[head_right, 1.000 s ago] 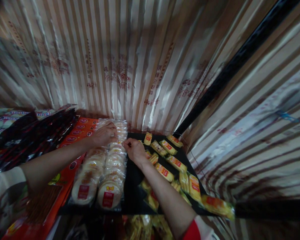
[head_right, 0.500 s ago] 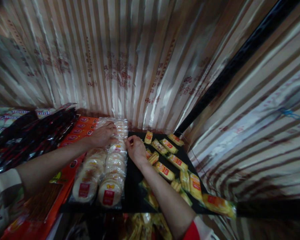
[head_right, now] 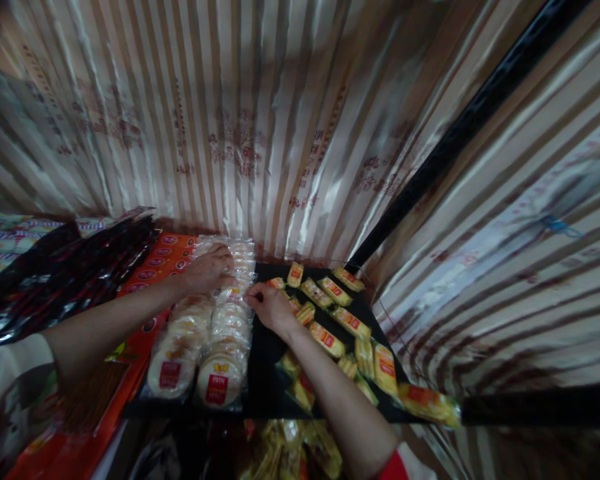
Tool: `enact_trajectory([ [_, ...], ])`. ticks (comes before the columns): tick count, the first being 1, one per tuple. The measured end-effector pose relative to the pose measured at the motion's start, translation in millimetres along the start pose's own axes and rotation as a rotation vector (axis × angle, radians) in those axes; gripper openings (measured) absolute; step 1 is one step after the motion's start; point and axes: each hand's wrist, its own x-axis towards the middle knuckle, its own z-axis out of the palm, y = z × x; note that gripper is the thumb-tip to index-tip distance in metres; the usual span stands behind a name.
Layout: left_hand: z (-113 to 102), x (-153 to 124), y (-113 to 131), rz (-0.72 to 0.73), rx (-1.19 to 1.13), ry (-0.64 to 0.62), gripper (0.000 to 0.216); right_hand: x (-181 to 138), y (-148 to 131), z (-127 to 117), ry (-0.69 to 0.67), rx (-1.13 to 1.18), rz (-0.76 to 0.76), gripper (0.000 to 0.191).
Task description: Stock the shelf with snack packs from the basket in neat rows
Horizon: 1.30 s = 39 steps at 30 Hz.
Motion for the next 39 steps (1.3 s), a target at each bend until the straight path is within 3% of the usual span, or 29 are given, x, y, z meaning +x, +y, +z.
enact_trajectory([
  [9, -3.4, -3.0, 0.8, -0.012, -0.046, -0.007, 0.020, 1.1, -3.0, 13.6, 0.132, -0.037, 0.022, 0.011],
  [15, -8.2, -9.9, 5.9, -0.039, 0.002, -0.085, 0.052, 1.9, -2.1, 16.8, 0.165, -0.017, 0.026, 0.012],
  [19, -8.7, -12.0, 8.7, -0.055, 0.023, -0.119, 0.048, -4.6, -2.0, 12.4, 0.184, 0.019, 0.066, 0.018],
  [26, -11.0, -12.0, 11.7, -0.039, 0.032, -0.117, 0.042, -20.7, 0.1, -0.6, 0.019, -0.028, 0.048, 0.030],
  [31, -12.0, -12.5, 12.7, -0.074, 0.023, -0.136, 0.042, -21.4, 2.2, 4.4, -0.129, 0.240, -0.005, 0.025],
  [39, -7.8, -14.3, 10.2, -0.026, 0.032, -0.083, 0.039, -18.8, -0.4, 12.2, -0.057, 0.183, -0.024, 0.013],
])
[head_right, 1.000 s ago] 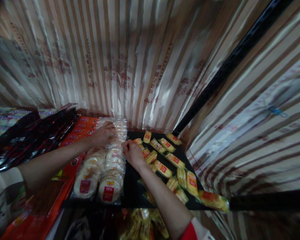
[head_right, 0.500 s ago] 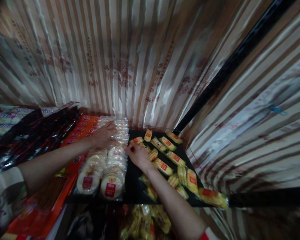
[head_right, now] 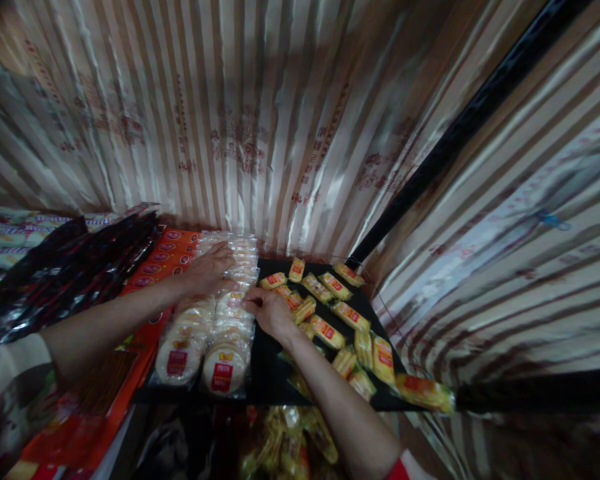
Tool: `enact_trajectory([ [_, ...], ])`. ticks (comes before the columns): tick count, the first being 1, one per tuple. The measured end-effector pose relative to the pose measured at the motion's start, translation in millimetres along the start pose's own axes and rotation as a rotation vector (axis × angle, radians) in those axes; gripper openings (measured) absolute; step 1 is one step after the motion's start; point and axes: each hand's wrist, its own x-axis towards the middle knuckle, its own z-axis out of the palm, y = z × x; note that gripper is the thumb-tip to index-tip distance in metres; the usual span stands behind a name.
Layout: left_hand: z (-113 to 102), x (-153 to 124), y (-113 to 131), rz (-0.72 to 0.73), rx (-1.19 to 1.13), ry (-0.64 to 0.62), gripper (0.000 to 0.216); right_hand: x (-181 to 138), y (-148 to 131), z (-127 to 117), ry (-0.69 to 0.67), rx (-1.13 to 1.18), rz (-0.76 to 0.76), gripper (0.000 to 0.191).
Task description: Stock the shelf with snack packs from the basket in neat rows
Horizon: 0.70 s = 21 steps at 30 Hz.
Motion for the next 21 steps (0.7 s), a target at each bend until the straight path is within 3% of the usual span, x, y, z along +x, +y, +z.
enact_trajectory([
  [7, 0.4, -2.4, -0.1, -0.020, -0.041, -0.005, 0.036, 1.6, -9.2, 2.3, 0.160, -0.113, 0.030, 0.012],
  [13, -7.0, -9.8, 10.8, -0.075, -0.089, -0.053, 0.065, 3.9, -6.8, 6.3, 0.194, -0.132, 0.023, 0.012],
  [18, -8.3, -13.2, 15.8, -0.114, -0.080, -0.084, 0.062, -7.0, -8.5, 3.0, 0.315, -0.118, 0.024, 0.019],
  [21, -5.2, -12.8, 14.2, -0.115, -0.086, -0.085, 0.063, -17.1, -7.5, -2.4, 0.274, -0.159, 0.015, 0.024],
])
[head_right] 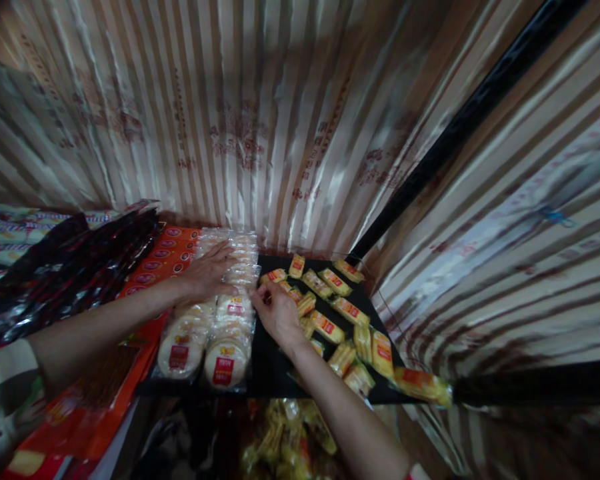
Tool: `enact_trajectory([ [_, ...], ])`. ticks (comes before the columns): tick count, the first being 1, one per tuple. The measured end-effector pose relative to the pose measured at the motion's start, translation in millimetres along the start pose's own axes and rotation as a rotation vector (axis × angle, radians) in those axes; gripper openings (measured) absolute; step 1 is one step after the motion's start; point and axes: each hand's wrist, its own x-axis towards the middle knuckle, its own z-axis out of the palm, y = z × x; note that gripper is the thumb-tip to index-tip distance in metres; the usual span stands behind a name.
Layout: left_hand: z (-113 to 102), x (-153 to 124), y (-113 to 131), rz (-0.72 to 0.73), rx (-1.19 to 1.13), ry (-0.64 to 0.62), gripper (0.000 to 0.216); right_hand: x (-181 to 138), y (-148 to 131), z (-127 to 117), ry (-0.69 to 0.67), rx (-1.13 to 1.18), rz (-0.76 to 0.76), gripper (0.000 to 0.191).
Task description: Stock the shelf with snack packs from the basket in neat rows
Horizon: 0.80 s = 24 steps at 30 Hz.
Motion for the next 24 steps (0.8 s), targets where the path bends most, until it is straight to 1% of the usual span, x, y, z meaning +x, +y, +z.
enact_trajectory([
  [4, 4.0, 1.1, -2.7, -0.005, 0.000, 0.015, 0.063, -6.5, 6.1, -4.5, -0.240, 0.081, -0.047, 0.023],
  [6, 4.8, 1.2, -3.6, -0.004, -0.008, 0.008, 0.064, -6.6, 8.9, -3.3, -0.289, 0.119, -0.042, 0.020],
  [8, 4.7, 1.1, -4.2, -0.002, -0.020, 0.007, 0.064, -5.2, 10.3, -1.0, -0.307, 0.122, -0.038, 0.017],
  [11, 3.9, 0.8, -4.7, -0.005, -0.031, 0.016, 0.061, -2.8, 9.0, 2.1, -0.288, 0.076, -0.068, 0.014],
  [13, 3.8, 0.5, -4.9, -0.016, -0.032, 0.011, 0.061, -2.3, 6.5, 3.3, -0.247, 0.044, -0.078, 0.013],
  [19, 3.1, -2.5, -5.3, -0.028, -0.048, 0.000, 0.064, -4.5, 1.4, 7.6, -0.129, 0.026, -0.021, 0.014],
  [24, -3.7, -10.1, -0.8, 0.023, -0.010, -0.048, 0.079, -5.6, 1.9, 13.3, -0.055, -0.005, -0.011, 0.015],
])
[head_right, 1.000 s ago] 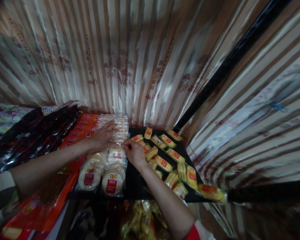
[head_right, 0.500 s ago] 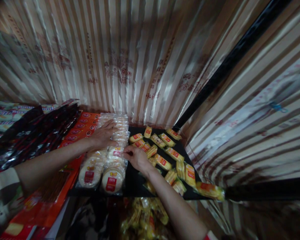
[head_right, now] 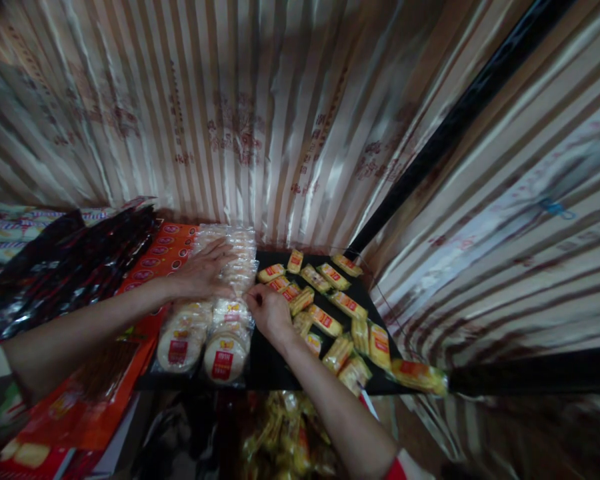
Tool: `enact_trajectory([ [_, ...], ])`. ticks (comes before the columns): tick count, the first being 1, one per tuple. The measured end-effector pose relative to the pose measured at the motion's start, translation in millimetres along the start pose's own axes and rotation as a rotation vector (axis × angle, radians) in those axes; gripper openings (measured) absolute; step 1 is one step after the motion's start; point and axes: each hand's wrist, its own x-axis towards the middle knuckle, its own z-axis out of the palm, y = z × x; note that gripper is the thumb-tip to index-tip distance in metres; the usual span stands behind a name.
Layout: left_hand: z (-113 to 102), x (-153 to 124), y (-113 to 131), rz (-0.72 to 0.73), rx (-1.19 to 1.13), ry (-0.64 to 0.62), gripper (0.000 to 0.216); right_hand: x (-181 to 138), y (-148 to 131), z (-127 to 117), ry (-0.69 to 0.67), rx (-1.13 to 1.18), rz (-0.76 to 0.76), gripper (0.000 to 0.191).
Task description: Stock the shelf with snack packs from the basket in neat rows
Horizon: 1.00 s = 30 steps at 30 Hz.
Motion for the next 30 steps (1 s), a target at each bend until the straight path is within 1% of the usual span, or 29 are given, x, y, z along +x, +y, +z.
enact_trajectory([
  [5, 0.6, -3.7, 3.6, -0.015, 0.036, -0.028, 0.079, -2.8, -1.7, -1.2, 0.032, 0.080, 0.014, 0.019],
  [7, 2.5, -3.1, 3.3, -0.013, 0.038, -0.024, 0.079, -6.5, -2.7, -5.9, 0.058, 0.063, 0.042, 0.024],
  [8, 3.2, -2.7, 3.1, -0.011, 0.039, -0.022, 0.079, -8.9, -2.9, -8.8, 0.047, 0.035, 0.063, 0.027],
  [10, 3.9, -1.9, 3.1, -0.017, 0.037, -0.023, 0.079, -14.3, -2.2, -14.3, -0.020, -0.033, 0.113, 0.032],
  [12, 4.1, -1.7, 3.3, -0.026, 0.029, -0.023, 0.078, -19.5, -0.5, -17.9, -0.105, -0.074, 0.143, 0.033],
  [15, 4.6, -2.0, 3.3, -0.030, 0.023, -0.014, 0.075, -24.5, 2.0, -18.7, -0.185, -0.045, 0.117, 0.023],
  [18, 6.3, -2.1, 2.1, -0.030, 0.021, -0.014, 0.074, -25.8, 1.6, -15.5, -0.220, 0.041, 0.094, 0.018],
  [22, 7.5, -2.5, 1.2, -0.040, 0.004, -0.022, 0.074, -25.8, -1.6, -9.4, -0.154, 0.081, 0.113, 0.016],
  [26, 4.0, -5.4, 3.2, -0.051, -0.005, -0.038, 0.070, -26.9, -3.2, -4.8, -0.105, 0.101, 0.138, 0.016],
  [28, 1.2, -7.7, 4.5, -0.042, -0.004, -0.037, 0.069, -27.1, -3.2, -3.3, -0.093, 0.102, 0.144, 0.016],
  [30, -0.9, -10.0, 5.4, -0.013, 0.000, -0.033, 0.074, -26.8, -2.6, -1.9, -0.081, 0.094, 0.142, 0.016],
])
